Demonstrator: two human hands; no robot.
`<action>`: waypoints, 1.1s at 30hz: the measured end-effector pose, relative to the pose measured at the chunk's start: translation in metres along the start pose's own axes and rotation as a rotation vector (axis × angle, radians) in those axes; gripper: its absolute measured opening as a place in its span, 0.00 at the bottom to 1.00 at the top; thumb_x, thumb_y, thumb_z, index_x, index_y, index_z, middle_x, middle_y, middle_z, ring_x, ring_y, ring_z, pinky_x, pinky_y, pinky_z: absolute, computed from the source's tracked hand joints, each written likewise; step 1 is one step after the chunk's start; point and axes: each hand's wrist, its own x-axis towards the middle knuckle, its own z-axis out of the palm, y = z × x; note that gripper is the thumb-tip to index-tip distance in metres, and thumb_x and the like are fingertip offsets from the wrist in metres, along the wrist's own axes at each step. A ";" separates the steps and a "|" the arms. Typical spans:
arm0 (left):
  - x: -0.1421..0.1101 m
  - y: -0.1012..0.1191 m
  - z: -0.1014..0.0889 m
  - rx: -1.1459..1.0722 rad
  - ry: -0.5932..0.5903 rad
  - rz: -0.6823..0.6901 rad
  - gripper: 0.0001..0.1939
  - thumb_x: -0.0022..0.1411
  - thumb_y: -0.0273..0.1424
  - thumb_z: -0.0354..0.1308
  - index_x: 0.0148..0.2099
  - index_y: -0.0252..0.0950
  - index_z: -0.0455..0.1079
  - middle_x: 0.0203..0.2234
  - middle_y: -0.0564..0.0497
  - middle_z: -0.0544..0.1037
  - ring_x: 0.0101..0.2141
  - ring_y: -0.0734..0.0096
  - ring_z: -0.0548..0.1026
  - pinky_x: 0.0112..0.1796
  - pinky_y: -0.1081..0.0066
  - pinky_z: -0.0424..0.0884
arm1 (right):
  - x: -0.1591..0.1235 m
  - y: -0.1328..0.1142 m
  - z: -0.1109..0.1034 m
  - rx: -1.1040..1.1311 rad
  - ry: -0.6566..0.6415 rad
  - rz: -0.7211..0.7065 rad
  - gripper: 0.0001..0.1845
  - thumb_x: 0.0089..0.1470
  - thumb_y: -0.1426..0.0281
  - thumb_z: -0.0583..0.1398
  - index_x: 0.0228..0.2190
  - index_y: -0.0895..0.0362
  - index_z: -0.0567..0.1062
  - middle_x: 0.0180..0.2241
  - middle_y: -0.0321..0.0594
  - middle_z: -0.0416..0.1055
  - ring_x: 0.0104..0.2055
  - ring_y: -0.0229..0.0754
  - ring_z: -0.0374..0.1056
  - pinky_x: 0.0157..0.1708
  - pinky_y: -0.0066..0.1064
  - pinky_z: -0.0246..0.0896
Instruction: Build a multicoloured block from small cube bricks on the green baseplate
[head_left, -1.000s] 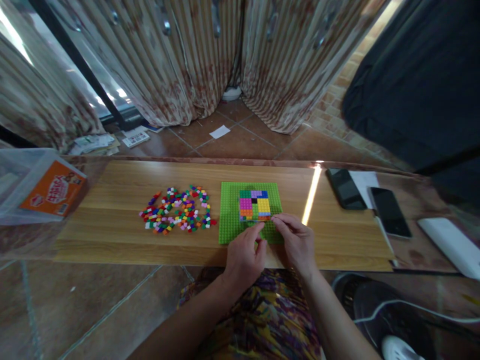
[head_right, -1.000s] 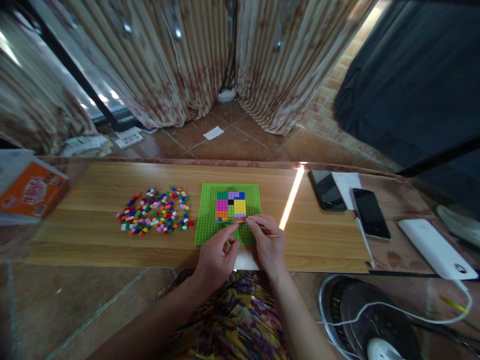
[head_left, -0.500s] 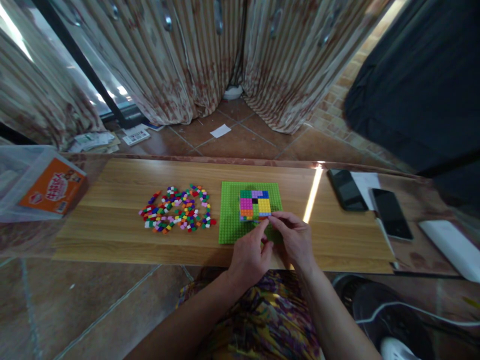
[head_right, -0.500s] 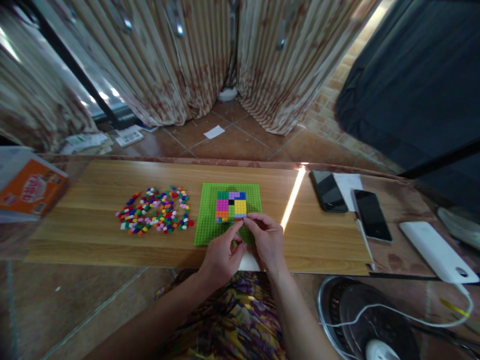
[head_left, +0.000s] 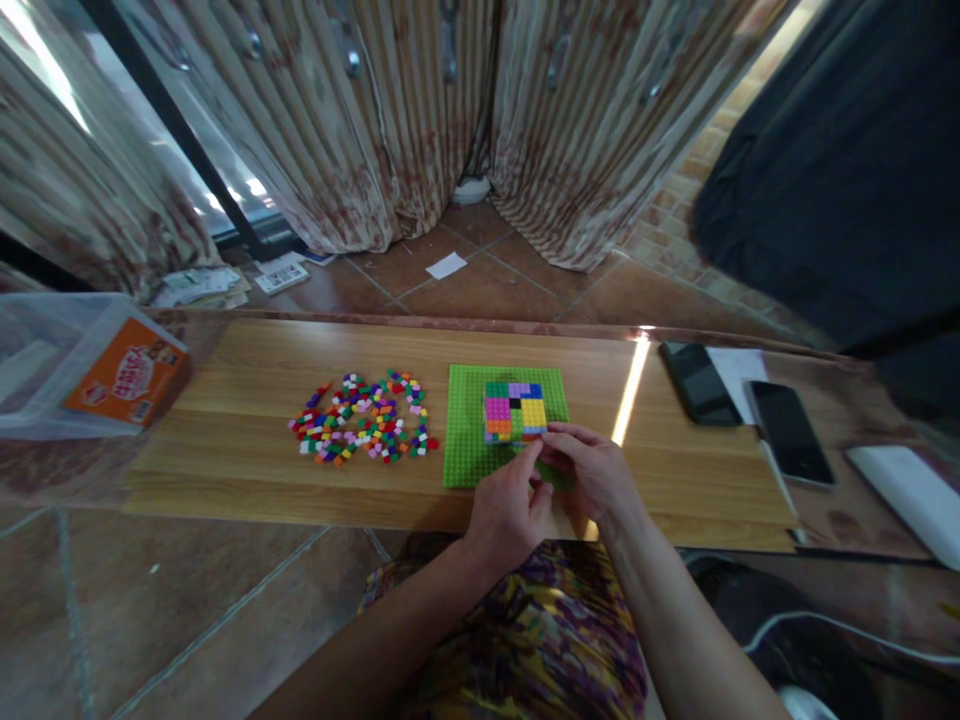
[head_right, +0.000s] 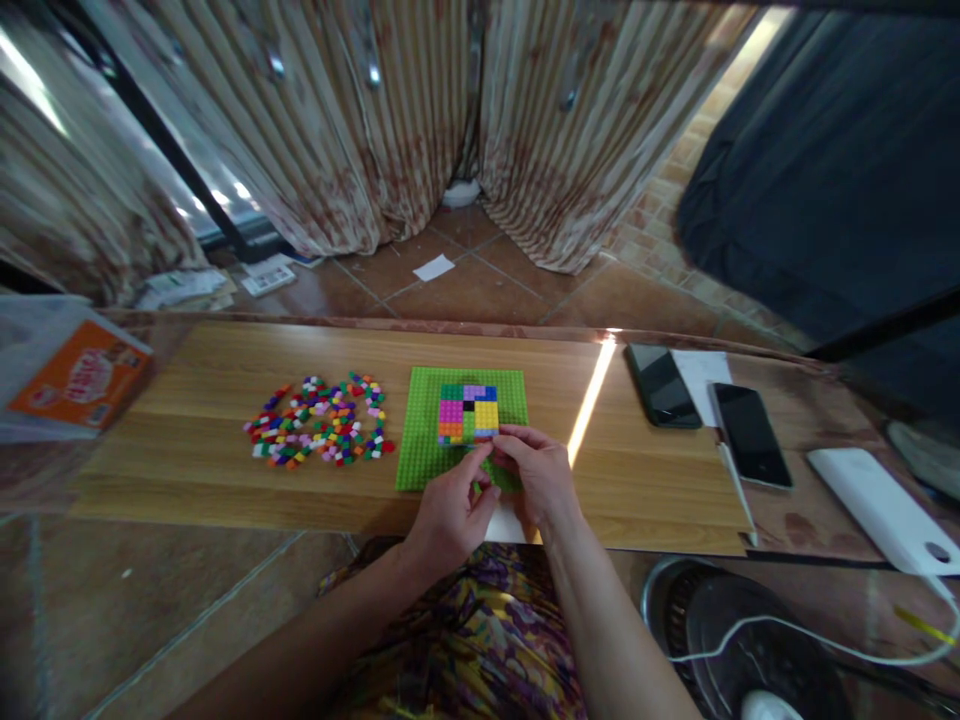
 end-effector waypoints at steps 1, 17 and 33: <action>0.000 0.000 0.000 0.004 0.001 0.000 0.28 0.61 0.27 0.54 0.63 0.33 0.59 0.37 0.48 0.78 0.37 0.66 0.76 0.41 0.67 0.72 | 0.000 0.000 0.000 0.010 -0.003 0.014 0.19 0.27 0.66 0.75 0.26 0.57 0.80 0.24 0.37 0.77 0.24 0.36 0.71 0.26 0.26 0.70; -0.046 -0.053 -0.093 0.342 0.380 -0.156 0.11 0.63 0.26 0.53 0.47 0.36 0.70 0.34 0.50 0.77 0.33 0.71 0.75 0.37 0.71 0.71 | 0.000 0.014 -0.012 -0.009 -0.028 -0.118 0.15 0.34 0.65 0.74 0.29 0.55 0.82 0.30 0.39 0.78 0.28 0.36 0.72 0.27 0.26 0.73; -0.021 -0.062 -0.105 0.746 0.354 0.001 0.07 0.65 0.29 0.52 0.35 0.36 0.70 0.33 0.48 0.75 0.36 0.65 0.74 0.35 0.70 0.68 | -0.007 0.013 -0.013 -0.031 0.080 -0.165 0.17 0.32 0.61 0.73 0.26 0.56 0.81 0.26 0.37 0.76 0.24 0.33 0.67 0.23 0.26 0.67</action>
